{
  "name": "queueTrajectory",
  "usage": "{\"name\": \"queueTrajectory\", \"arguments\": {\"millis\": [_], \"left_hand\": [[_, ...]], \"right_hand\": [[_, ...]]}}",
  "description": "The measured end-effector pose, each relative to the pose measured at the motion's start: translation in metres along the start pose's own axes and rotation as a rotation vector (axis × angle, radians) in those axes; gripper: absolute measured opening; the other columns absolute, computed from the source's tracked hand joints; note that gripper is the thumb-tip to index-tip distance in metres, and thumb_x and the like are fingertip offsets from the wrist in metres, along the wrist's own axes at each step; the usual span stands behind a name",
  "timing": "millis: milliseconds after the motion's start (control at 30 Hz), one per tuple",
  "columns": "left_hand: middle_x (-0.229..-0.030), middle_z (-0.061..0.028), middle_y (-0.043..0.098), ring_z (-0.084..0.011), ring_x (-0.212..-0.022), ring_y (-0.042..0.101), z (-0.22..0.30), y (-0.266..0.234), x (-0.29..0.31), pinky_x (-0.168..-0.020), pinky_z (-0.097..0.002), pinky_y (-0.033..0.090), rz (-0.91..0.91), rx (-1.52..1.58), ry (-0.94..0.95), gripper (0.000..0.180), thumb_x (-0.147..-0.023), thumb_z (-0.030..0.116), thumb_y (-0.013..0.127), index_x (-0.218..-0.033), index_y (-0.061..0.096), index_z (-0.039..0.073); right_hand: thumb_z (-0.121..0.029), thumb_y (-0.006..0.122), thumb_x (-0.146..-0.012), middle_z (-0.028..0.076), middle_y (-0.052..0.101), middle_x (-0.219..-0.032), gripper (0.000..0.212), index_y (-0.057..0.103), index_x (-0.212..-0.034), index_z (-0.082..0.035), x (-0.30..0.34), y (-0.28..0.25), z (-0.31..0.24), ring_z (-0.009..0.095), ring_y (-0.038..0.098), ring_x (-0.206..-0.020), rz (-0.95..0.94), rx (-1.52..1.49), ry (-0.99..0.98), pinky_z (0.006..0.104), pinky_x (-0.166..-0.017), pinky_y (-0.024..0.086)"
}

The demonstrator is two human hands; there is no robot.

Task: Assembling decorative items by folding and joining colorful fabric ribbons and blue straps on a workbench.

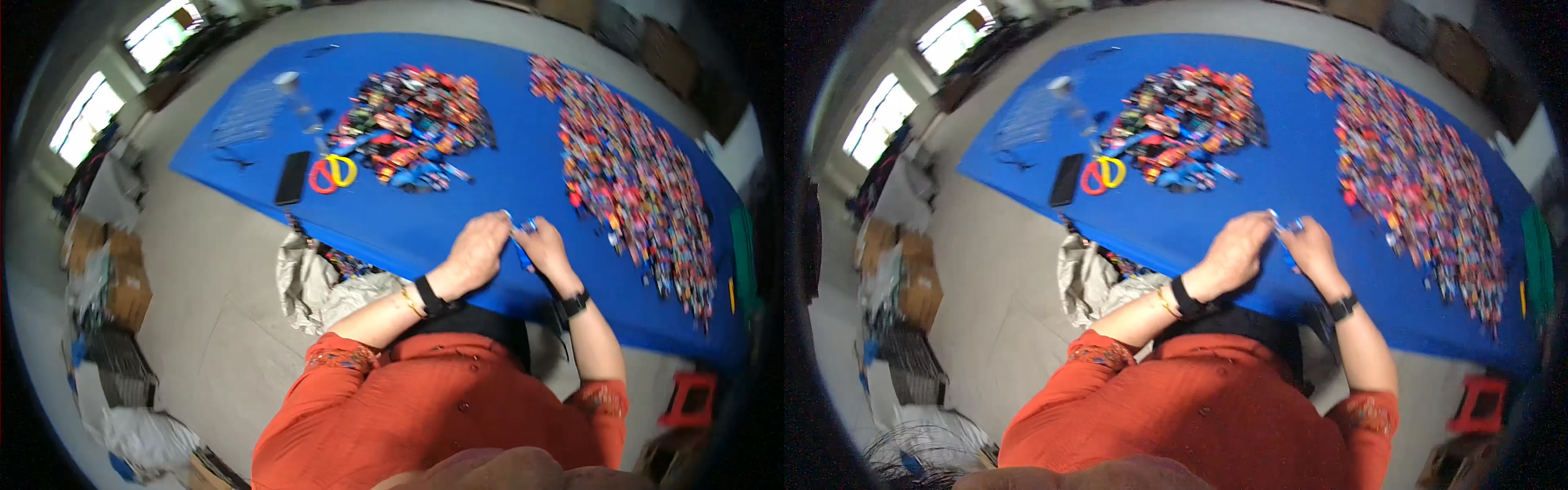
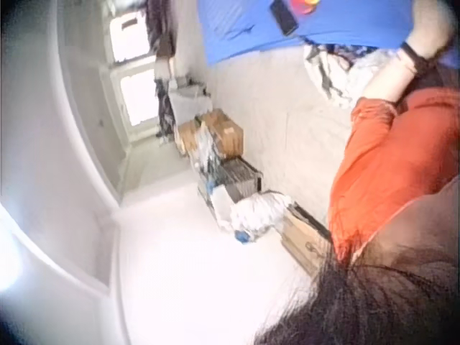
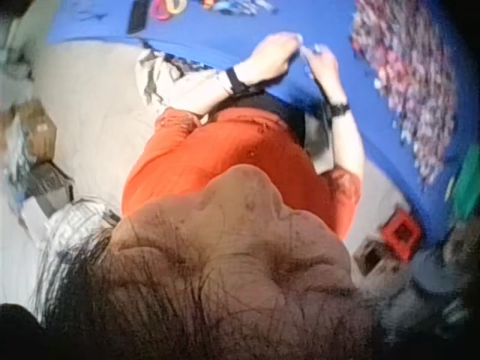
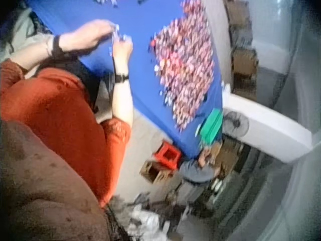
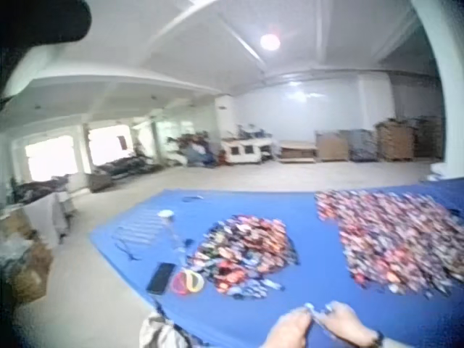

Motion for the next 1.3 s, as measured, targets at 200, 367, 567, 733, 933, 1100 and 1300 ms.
{"name": "queueTrajectory", "arguments": {"millis": [200, 367, 567, 733, 933, 1100, 1300], "left_hand": [[-0.126, -0.0230, 0.056, -0.0364, -0.122, 0.051, 0.002, 0.028, 0.010, -0.103, -0.0458, 0.039, -0.210, -0.149, 0.011, 0.056, -0.071, -0.006, 0.055, -0.128, 0.051, -0.004], [-0.124, -0.0215, 0.057, -0.0354, -0.119, 0.053, 0.009, 0.031, 0.008, -0.102, -0.0441, 0.039, -0.231, -0.156, 0.068, 0.057, -0.071, -0.004, 0.055, -0.128, 0.050, -0.004], [-0.125, -0.0198, 0.055, -0.0348, -0.120, 0.050, 0.013, 0.034, 0.006, -0.103, -0.0437, 0.038, -0.261, -0.255, 0.064, 0.052, -0.075, -0.001, 0.054, -0.127, 0.051, -0.004], [-0.130, -0.0211, 0.052, -0.0353, -0.124, 0.048, 0.015, 0.034, 0.003, -0.105, -0.0453, 0.036, -0.276, -0.287, 0.075, 0.052, -0.076, 0.000, 0.054, -0.127, 0.051, -0.005], [-0.135, -0.0231, 0.049, -0.0351, -0.125, 0.047, 0.011, 0.043, 0.006, -0.106, -0.0483, 0.035, -0.359, -0.343, 0.088, 0.047, -0.083, 0.004, 0.049, -0.128, 0.047, -0.007], [-0.137, -0.0228, 0.049, -0.0342, -0.126, 0.048, 0.011, 0.049, 0.009, -0.106, -0.0490, 0.036, -0.386, -0.399, 0.095, 0.046, -0.085, 0.005, 0.048, -0.130, 0.046, -0.006], [-0.139, -0.0225, 0.047, -0.0339, -0.130, 0.046, 0.011, 0.052, 0.013, -0.107, -0.0484, 0.035, -0.413, -0.459, 0.100, 0.051, -0.087, 0.008, 0.047, -0.136, 0.042, -0.005]], "right_hand": [[-0.028, 0.069, -0.084, 0.013, 0.062, -0.071, 0.036, 0.054, -0.093, 0.004, -0.001, -0.004, 0.009, 0.020, 0.063, -0.053, 0.020, -0.042, 0.084, 0.0322, -0.041, 0.051], [-0.026, 0.067, -0.085, 0.011, 0.061, -0.071, 0.042, 0.052, -0.106, 0.007, 0.008, -0.011, 0.017, 0.018, 0.062, -0.052, 0.015, -0.144, 0.084, 0.0306, -0.041, 0.051], [-0.015, 0.065, -0.085, 0.011, 0.062, -0.078, 0.030, 0.058, -0.110, -0.001, 0.042, -0.046, -0.010, 0.019, 0.063, -0.064, 0.118, 0.204, -0.240, 0.0323, -0.061, 0.050], [-0.008, 0.063, -0.083, 0.009, 0.062, -0.089, 0.015, 0.064, -0.098, -0.007, 0.075, -0.039, -0.030, 0.031, 0.061, -0.081, 0.227, 0.169, -0.693, 0.0383, -0.067, 0.049], [-0.007, 0.061, -0.084, 0.008, 0.061, -0.092, 0.011, 0.064, -0.095, -0.007, 0.077, -0.023, -0.019, 0.029, 0.057, -0.083, 0.151, 0.391, -0.634, 0.0391, -0.075, 0.045], [-0.010, 0.062, -0.084, 0.007, 0.061, -0.090, 0.012, 0.066, -0.095, -0.008, 0.077, -0.021, -0.023, 0.027, 0.056, -0.082, 0.159, 0.427, -0.637, 0.0380, -0.073, 0.043], [-0.012, 0.064, -0.084, 0.009, 0.063, -0.094, 0.016, 0.066, -0.098, -0.005, 0.087, -0.018, -0.024, 0.028, 0.059, -0.086, 0.083, 0.509, -0.609, 0.0386, -0.077, 0.044]]}}
Point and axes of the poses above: each hand's wrist, its own x-axis away from the middle knuckle, its own y-axis out of the palm, z = x × y, the point moved 8 cm from there along -x, towards the middle knuckle
